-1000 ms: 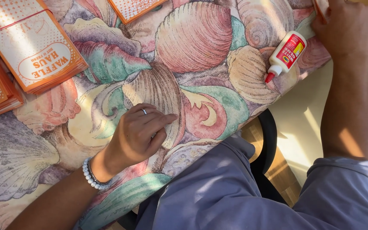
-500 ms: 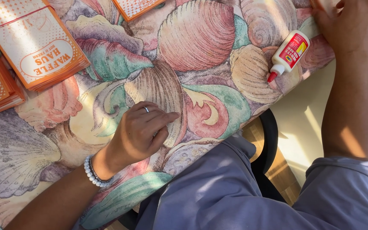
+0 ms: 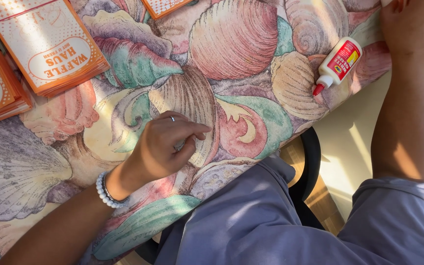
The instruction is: Manually folding and applying glue to paper bags to assemble them.
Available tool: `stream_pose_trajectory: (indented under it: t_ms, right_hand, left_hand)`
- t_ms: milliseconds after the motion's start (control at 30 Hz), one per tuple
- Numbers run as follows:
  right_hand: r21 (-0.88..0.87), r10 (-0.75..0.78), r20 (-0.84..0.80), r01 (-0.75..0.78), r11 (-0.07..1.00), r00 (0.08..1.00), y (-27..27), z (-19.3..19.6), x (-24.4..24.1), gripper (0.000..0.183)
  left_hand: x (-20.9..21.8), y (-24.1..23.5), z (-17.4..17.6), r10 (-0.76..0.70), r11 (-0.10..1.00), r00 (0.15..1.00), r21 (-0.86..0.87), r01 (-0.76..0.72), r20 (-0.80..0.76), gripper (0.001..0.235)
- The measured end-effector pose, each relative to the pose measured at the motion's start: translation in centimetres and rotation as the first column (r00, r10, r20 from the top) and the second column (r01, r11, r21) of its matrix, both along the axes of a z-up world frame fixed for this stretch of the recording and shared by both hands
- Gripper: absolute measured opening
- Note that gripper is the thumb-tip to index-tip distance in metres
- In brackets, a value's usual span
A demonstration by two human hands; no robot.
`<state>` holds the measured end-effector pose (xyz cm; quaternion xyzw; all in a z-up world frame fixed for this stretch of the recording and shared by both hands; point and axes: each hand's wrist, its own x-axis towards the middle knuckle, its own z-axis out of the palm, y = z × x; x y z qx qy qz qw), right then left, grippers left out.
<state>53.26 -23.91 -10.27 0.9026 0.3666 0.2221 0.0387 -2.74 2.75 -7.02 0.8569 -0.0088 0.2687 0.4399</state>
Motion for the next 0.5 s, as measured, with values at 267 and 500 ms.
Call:
stream_pose_trajectory:
  t_ms: [267, 500]
  right_hand:
    - [0.883, 0.559, -0.204, -0.096, 0.46, 0.804, 5.1, 7.0, -16.9, 0.011]
    - [0.971, 0.895, -0.225, 0.017, 0.237, 0.386, 9.5, 7.3, -29.9, 0.067]
  left_hand:
    - [1.9, 1.0, 2.6, -0.013, 0.89, 0.983, -0.45, -0.071, -0.181, 0.02]
    - [5.5, 0.0, 3.1, 0.038, 0.709, 0.999, -0.703, -0.05, -0.033, 0.065]
